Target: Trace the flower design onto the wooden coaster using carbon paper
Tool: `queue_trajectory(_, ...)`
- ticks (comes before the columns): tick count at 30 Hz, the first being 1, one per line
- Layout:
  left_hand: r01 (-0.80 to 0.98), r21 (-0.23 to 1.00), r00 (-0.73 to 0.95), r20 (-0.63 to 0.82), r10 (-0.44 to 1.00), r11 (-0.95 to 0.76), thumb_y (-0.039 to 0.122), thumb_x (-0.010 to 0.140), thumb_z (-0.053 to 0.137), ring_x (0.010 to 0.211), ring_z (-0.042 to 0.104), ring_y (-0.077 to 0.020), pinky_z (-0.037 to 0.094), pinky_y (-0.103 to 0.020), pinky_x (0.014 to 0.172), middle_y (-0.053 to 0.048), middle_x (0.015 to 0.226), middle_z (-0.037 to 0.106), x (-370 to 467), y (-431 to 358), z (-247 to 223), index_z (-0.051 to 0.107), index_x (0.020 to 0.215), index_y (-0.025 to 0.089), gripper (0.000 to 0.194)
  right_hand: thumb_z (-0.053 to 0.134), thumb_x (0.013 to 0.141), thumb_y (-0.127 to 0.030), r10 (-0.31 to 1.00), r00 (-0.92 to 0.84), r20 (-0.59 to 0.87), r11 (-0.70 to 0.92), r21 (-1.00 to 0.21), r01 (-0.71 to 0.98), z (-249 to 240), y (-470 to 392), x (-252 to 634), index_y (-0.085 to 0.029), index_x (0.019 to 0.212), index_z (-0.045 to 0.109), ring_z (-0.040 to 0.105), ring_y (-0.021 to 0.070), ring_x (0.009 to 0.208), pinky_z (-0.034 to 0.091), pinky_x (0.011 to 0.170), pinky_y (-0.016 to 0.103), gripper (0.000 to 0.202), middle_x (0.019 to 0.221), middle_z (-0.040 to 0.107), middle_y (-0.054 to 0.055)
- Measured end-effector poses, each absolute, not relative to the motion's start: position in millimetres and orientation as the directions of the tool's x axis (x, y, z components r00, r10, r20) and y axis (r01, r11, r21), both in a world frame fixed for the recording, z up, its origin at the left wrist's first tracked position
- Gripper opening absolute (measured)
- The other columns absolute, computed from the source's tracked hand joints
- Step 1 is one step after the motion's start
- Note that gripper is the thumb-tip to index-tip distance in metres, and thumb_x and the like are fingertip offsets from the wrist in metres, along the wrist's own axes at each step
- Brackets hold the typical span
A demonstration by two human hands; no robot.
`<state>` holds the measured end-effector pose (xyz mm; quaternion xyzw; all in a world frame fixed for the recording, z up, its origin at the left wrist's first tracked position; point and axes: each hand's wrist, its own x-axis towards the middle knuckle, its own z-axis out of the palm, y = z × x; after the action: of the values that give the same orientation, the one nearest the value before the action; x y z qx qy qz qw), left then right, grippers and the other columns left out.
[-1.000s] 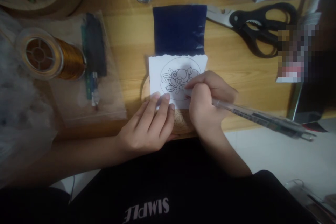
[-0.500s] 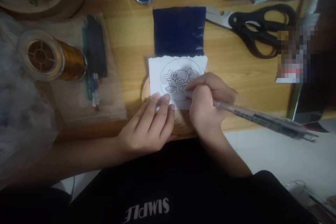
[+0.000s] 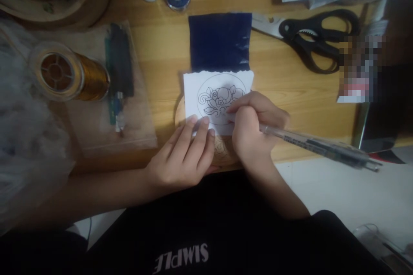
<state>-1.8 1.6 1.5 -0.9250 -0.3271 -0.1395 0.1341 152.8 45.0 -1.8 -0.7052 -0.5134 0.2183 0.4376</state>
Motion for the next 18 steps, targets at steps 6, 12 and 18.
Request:
queue_trajectory(6, 0.651, -0.159, 0.740, 0.351, 0.573, -0.743, 0.027, 0.095, 0.058, 0.103, 0.072, -0.0310, 0.063, -0.032, 0.082, -0.020, 0.117, 0.071, -1.1, 2.0, 1.5, 0.068, 0.113, 0.001, 0.033, 0.042, 0.061, -0.003, 0.909, 0.382, 0.170, -0.064, -0.846, 0.529, -1.9, 45.4, 151.3, -0.019, 0.052, 0.064, 0.047, 0.0068, 0.042, 0.038, 0.041, 0.020, 0.029, 0.046, 0.055, -0.006)
queue_trajectory(12, 0.668, -0.150, 0.723, 0.364, 0.588, -0.729, 0.031, 0.097, 0.054, 0.103, 0.073, -0.0299, 0.062, -0.033, 0.083, -0.019, 0.118, 0.071, -0.3, 0.1, 2.3, 0.069, 0.111, 0.004, 0.034, 0.041, 0.062, -0.004, 0.883, 0.464, 0.076, -0.131, -0.908, 0.397, 0.8, 49.2, 151.7, -0.019, 0.052, 0.062, 0.048, 0.0072, 0.041, 0.035, 0.039, 0.020, 0.028, 0.045, 0.053, -0.005)
queue_trajectory(18, 0.669, -0.148, 0.721, 0.366, 0.588, -0.729, 0.042, 0.098, 0.048, 0.101, 0.073, -0.0326, 0.061, -0.036, 0.083, -0.021, 0.114, 0.072, 1.4, -0.8, -0.2, 0.068, 0.110, 0.001, 0.048, 0.045, 0.067, -0.011, 0.927, 0.371, -0.051, -0.193, -0.914, 0.356, -4.8, 47.5, 161.8, -0.021, 0.058, 0.063, 0.049, 0.0097, 0.045, 0.039, 0.046, 0.025, 0.023, 0.049, 0.055, -0.005)
